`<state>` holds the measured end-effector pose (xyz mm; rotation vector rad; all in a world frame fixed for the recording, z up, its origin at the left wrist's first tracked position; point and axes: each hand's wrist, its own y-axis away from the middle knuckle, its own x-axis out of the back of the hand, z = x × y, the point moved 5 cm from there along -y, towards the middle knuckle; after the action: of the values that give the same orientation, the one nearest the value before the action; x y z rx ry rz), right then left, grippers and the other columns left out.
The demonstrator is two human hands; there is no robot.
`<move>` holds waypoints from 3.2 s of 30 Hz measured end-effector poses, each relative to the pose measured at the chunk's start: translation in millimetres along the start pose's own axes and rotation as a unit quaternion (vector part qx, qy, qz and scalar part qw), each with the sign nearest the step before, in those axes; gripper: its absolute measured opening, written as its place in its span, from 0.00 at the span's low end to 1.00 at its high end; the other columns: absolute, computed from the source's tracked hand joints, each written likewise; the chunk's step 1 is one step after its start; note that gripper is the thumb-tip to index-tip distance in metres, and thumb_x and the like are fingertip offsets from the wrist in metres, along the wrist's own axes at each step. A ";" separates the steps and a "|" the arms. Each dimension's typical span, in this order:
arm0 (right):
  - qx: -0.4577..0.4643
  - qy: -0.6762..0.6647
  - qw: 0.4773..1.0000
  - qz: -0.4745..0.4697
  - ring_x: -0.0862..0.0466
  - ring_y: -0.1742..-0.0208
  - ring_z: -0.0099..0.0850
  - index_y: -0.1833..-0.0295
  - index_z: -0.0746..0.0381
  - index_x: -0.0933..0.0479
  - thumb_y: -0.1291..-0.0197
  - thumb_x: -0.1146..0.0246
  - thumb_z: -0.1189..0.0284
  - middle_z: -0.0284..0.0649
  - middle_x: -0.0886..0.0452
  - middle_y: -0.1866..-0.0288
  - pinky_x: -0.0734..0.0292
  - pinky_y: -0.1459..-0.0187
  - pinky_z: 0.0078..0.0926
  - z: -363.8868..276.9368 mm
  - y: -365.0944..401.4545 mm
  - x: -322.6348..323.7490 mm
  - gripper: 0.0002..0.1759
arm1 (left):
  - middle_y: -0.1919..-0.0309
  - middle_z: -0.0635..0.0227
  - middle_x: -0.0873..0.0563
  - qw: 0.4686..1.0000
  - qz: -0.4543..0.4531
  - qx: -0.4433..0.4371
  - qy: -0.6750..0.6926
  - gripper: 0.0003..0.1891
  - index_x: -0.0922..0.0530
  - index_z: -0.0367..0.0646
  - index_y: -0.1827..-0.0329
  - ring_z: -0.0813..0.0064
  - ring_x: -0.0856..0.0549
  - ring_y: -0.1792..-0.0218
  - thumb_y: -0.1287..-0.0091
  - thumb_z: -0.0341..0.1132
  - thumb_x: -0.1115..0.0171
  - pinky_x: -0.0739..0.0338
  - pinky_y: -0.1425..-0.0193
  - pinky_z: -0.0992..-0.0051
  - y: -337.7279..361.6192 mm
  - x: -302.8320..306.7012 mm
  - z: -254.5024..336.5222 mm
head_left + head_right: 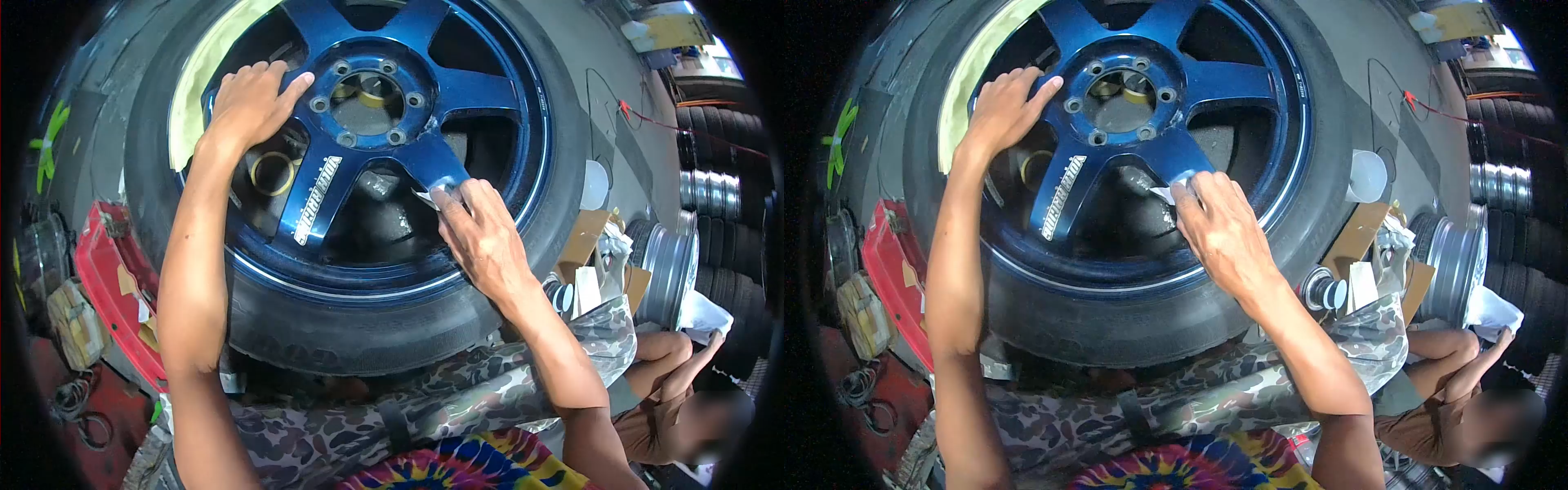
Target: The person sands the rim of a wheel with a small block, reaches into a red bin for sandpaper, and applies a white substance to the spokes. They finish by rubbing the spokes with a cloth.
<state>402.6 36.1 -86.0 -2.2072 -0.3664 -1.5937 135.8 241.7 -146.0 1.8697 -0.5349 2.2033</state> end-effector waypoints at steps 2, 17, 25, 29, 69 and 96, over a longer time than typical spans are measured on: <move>0.001 -0.006 1.000 0.010 0.18 0.49 0.46 0.38 0.71 0.18 0.44 0.25 0.81 0.47 0.23 0.51 0.21 0.47 0.44 1.7 6.1 2.9 0.26 | 0.46 0.48 0.10 1.000 0.008 -0.001 0.006 0.33 0.15 0.37 0.36 0.45 0.14 0.41 0.17 0.62 0.45 0.23 0.35 0.48 0.2 -2.2 -4.3; 0.005 0.000 0.999 0.033 0.19 0.51 0.44 0.41 0.71 0.17 0.44 0.26 0.81 0.46 0.23 0.52 0.22 0.48 0.43 1.1 -0.1 1.3 0.24 | 0.43 0.47 0.10 1.000 -0.005 0.006 -0.003 0.35 0.16 0.36 0.34 0.44 0.14 0.39 0.17 0.63 0.45 0.24 0.32 0.49 0.7 0.2 -3.3; 0.000 0.002 1.000 0.014 0.19 0.51 0.45 0.40 0.71 0.18 0.43 0.26 0.80 0.47 0.24 0.52 0.22 0.46 0.43 2.7 1.0 1.7 0.23 | 0.46 0.47 0.10 1.000 0.027 -0.011 0.007 0.36 0.16 0.35 0.34 0.45 0.14 0.39 0.18 0.64 0.45 0.24 0.32 0.49 2.6 1.5 -2.1; 0.000 0.017 1.000 0.015 0.19 0.49 0.45 0.39 0.72 0.19 0.42 0.26 0.80 0.47 0.24 0.51 0.22 0.45 0.43 6.6 4.4 2.4 0.24 | 0.44 0.47 0.10 1.000 -0.021 0.007 0.012 0.36 0.16 0.35 0.34 0.45 0.14 0.37 0.18 0.64 0.46 0.24 0.31 0.49 1.9 1.3 -1.3; 0.043 0.000 0.999 0.026 0.18 0.48 0.42 0.43 0.64 0.15 0.52 0.22 0.81 0.40 0.13 0.46 0.23 0.45 0.42 3.3 -1.1 7.2 0.26 | 0.44 0.49 0.10 1.000 0.016 -0.009 -0.001 0.34 0.15 0.38 0.35 0.47 0.13 0.40 0.17 0.63 0.45 0.23 0.33 0.51 0.9 -5.1 -4.0; 0.050 0.003 0.998 0.036 0.18 0.48 0.44 0.42 0.65 0.16 0.50 0.24 0.83 0.42 0.14 0.47 0.23 0.46 0.44 4.2 0.5 6.1 0.26 | 0.41 0.51 0.10 1.000 -0.002 0.002 -0.020 0.36 0.15 0.39 0.33 0.48 0.14 0.36 0.18 0.66 0.47 0.24 0.30 0.49 -1.6 -7.6 -5.8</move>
<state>408.3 37.5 -81.5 -2.1165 -0.3526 -1.5108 132.5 246.1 -154.1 1.9193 -0.5351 2.1698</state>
